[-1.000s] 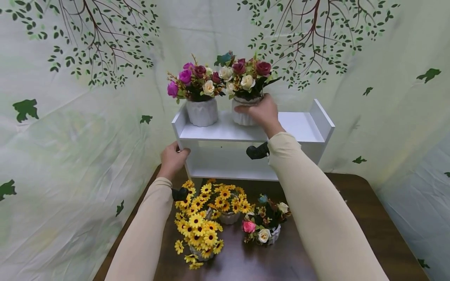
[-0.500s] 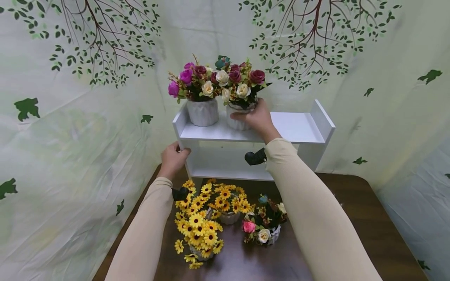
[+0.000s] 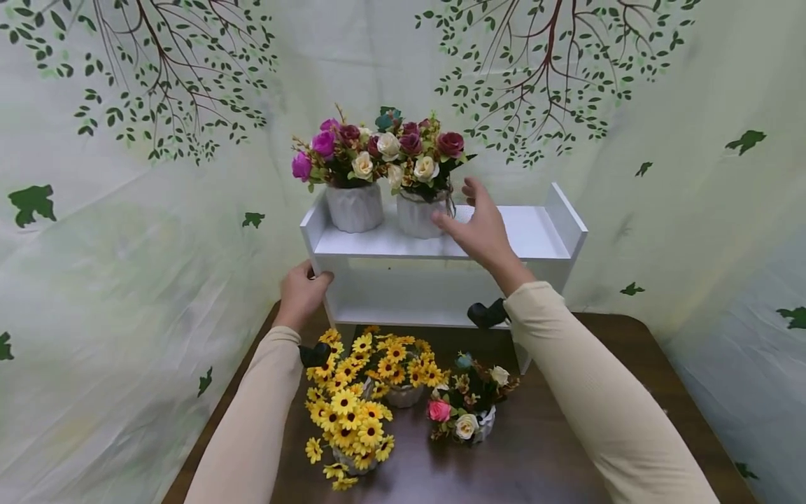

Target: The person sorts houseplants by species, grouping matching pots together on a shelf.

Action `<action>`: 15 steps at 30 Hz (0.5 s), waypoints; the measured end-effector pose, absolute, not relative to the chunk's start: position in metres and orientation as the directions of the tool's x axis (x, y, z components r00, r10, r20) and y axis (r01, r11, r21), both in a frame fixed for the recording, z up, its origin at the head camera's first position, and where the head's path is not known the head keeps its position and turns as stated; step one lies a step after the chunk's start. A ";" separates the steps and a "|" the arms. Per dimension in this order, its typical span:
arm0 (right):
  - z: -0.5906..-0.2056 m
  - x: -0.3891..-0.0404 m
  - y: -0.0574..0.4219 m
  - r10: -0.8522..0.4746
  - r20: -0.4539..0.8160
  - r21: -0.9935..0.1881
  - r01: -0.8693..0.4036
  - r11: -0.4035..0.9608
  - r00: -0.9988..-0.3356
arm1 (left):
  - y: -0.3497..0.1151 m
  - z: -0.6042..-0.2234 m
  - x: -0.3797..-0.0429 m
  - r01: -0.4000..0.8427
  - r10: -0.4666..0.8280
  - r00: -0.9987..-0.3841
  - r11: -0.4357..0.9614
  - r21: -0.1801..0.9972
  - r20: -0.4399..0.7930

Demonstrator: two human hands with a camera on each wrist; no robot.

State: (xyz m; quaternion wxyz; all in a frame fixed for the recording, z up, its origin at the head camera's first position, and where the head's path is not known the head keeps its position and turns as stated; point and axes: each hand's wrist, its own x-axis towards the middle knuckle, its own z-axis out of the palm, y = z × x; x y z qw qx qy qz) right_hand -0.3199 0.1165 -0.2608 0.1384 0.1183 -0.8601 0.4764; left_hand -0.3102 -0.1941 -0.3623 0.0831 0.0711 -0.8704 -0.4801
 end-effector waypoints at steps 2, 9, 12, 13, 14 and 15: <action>-0.271 -0.303 0.126 -0.115 0.469 -0.704 -0.449 0.550 -0.876 | -0.197 -0.361 -0.308 -0.050 -0.205 -0.976 0.535 0.843 0.072; -0.317 -0.251 0.170 -0.343 0.788 -0.265 -0.786 0.559 -0.511 | -0.197 -0.354 -0.308 -0.041 -0.177 -0.982 0.548 0.835 0.068; -0.338 -0.234 0.187 -0.423 0.801 -0.178 -0.844 0.506 -0.423 | -0.197 -0.355 -0.308 -0.043 -0.173 -0.983 0.539 0.841 0.060; -0.346 -0.228 0.192 -0.465 0.780 -0.167 -0.856 0.490 -0.418 | -0.198 -0.356 -0.308 -0.045 -0.172 -0.984 0.537 0.843 0.057; -0.355 -0.222 0.197 -0.516 0.738 -0.172 -0.861 0.479 -0.435 | -0.198 -0.357 -0.308 -0.046 -0.169 -0.984 0.536 0.843 0.054; -0.365 -0.216 0.201 -0.572 0.680 -0.186 -0.862 0.471 -0.459 | -0.198 -0.358 -0.308 -0.050 -0.168 -0.985 0.534 0.844 0.049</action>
